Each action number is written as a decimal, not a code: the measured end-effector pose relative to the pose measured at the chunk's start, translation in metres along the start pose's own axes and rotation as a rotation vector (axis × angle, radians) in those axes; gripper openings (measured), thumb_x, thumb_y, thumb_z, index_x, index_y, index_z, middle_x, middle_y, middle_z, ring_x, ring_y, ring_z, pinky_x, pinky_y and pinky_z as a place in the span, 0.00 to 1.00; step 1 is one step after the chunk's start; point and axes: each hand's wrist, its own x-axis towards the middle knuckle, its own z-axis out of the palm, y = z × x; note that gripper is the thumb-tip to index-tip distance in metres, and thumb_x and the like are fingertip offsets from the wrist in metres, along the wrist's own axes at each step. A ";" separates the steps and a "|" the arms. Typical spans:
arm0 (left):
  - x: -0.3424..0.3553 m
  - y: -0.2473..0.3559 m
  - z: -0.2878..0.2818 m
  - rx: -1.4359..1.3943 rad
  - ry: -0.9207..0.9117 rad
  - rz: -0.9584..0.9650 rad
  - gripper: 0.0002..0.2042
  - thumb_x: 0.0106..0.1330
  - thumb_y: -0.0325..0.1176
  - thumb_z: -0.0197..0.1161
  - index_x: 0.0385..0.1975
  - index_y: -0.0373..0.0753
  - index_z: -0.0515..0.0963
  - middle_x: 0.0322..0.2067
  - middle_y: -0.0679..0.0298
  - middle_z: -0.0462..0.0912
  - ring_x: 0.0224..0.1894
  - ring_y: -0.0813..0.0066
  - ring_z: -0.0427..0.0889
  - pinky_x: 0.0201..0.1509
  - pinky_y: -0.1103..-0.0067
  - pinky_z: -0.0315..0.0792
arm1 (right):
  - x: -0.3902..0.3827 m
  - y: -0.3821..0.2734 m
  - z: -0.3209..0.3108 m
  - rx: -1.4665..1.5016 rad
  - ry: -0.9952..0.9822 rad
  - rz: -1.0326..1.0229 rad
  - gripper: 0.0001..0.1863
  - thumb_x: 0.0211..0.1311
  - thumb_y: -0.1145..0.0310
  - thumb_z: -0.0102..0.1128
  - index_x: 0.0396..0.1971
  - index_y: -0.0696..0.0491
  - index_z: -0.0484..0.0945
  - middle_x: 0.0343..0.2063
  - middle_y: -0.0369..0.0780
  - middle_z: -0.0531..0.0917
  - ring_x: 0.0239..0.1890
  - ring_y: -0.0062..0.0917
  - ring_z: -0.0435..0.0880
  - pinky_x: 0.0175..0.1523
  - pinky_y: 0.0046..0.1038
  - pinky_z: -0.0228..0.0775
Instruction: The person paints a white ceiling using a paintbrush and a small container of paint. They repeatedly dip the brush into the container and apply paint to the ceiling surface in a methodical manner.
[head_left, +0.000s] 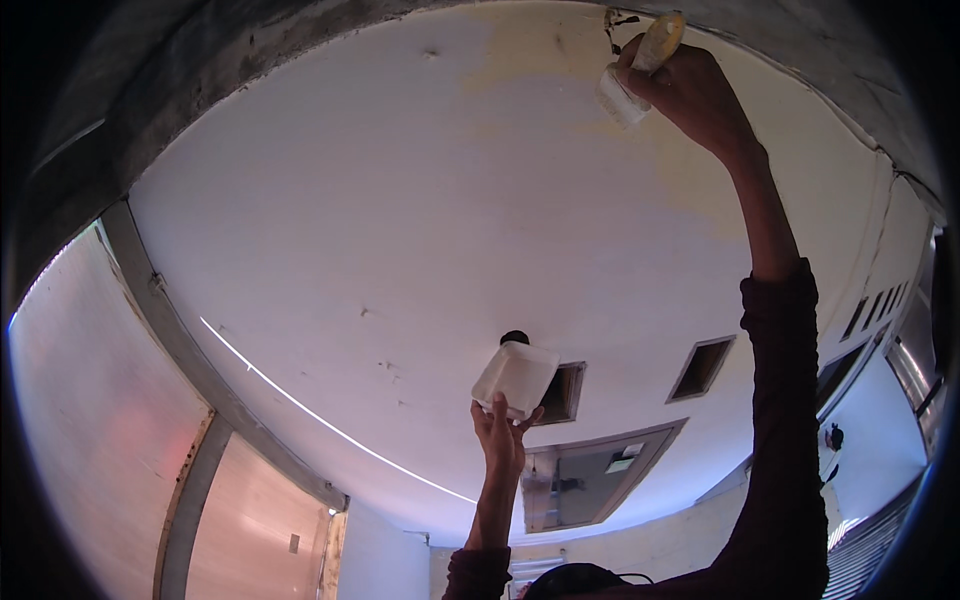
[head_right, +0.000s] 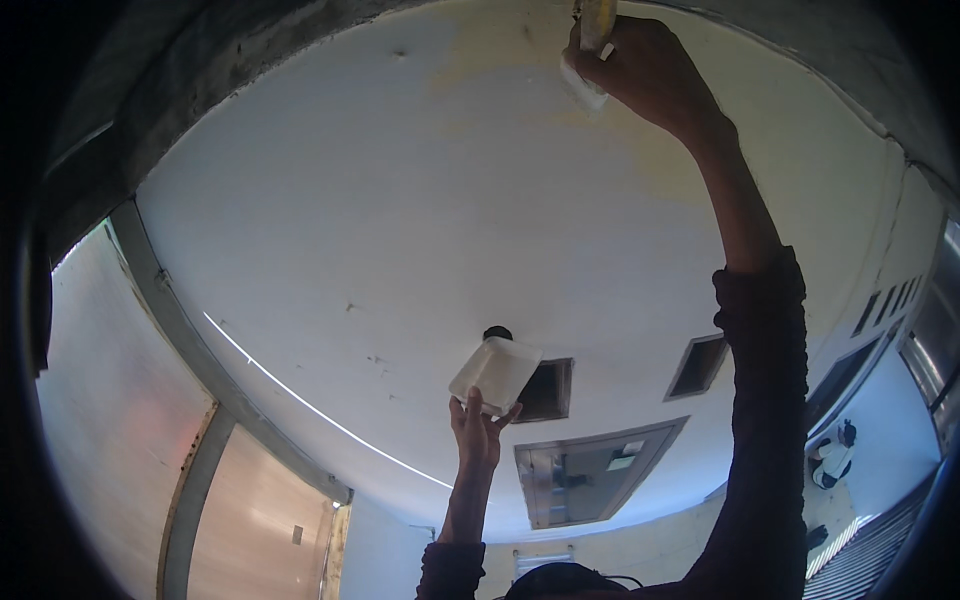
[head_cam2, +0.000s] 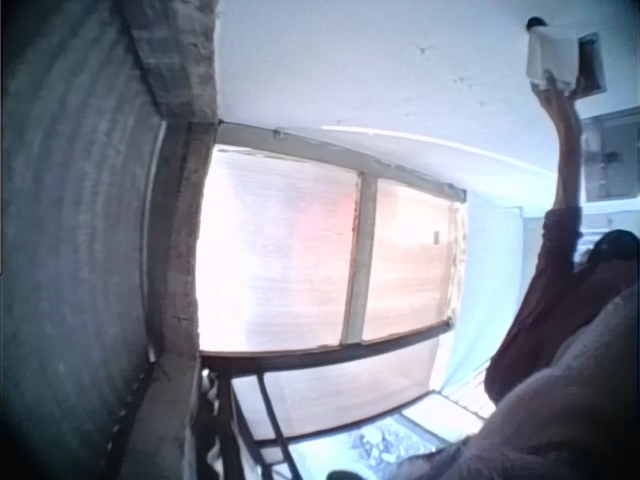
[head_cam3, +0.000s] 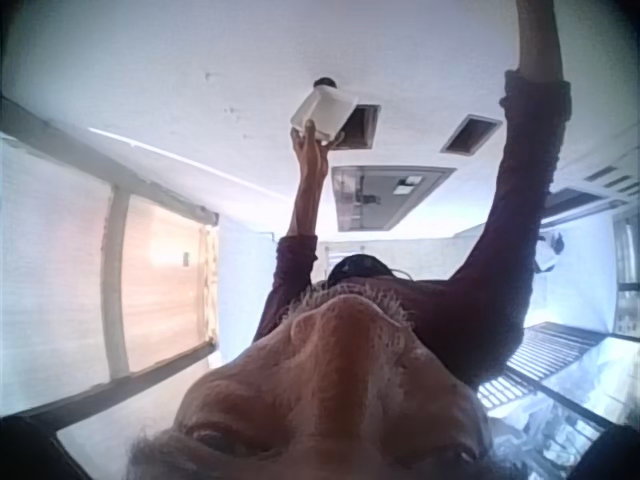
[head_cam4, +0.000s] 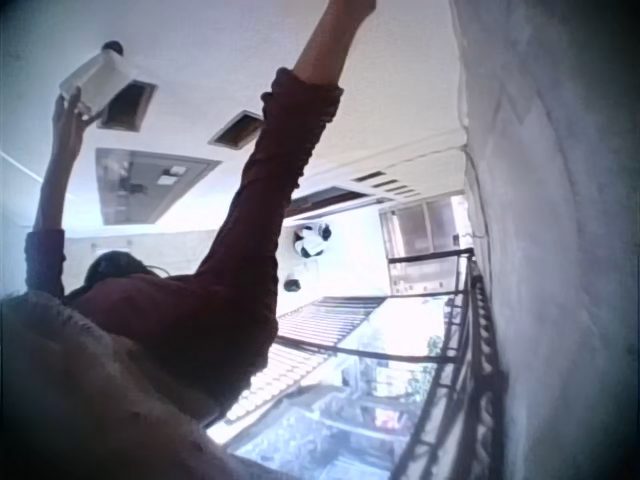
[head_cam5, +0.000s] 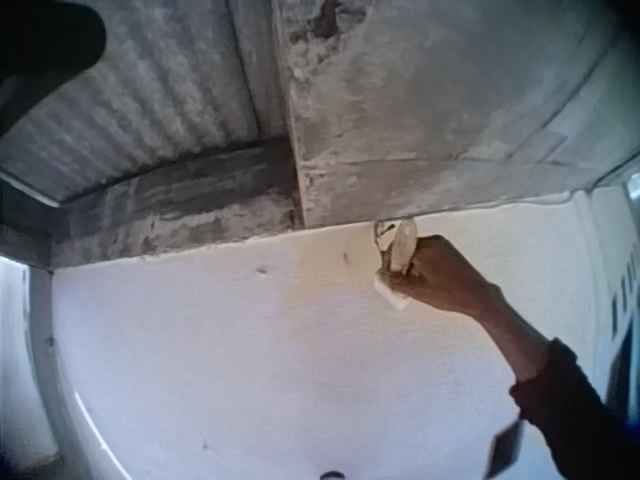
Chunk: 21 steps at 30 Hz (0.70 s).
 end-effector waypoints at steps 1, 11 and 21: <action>0.000 -0.001 0.000 -0.003 0.004 -0.004 0.26 0.77 0.44 0.57 0.63 0.37 0.54 0.59 0.45 0.67 0.58 0.48 0.78 0.55 0.48 0.84 | -0.010 -0.001 0.002 0.090 0.078 -0.002 0.13 0.68 0.61 0.65 0.43 0.55 0.84 0.32 0.38 0.87 0.32 0.23 0.86 0.42 0.28 0.79; -0.001 0.001 0.003 -0.001 0.011 -0.002 0.27 0.77 0.44 0.58 0.63 0.37 0.54 0.59 0.46 0.67 0.59 0.49 0.78 0.55 0.48 0.84 | -0.030 0.011 0.049 0.469 0.327 0.187 0.14 0.67 0.61 0.67 0.47 0.52 0.85 0.35 0.37 0.89 0.37 0.21 0.88 0.43 0.25 0.81; 0.001 0.000 0.000 -0.003 0.002 -0.004 0.27 0.77 0.45 0.57 0.64 0.37 0.54 0.59 0.46 0.67 0.58 0.49 0.79 0.54 0.50 0.85 | -0.007 0.012 0.099 0.361 0.497 0.185 0.13 0.65 0.62 0.69 0.46 0.51 0.85 0.31 0.35 0.87 0.30 0.21 0.86 0.37 0.25 0.80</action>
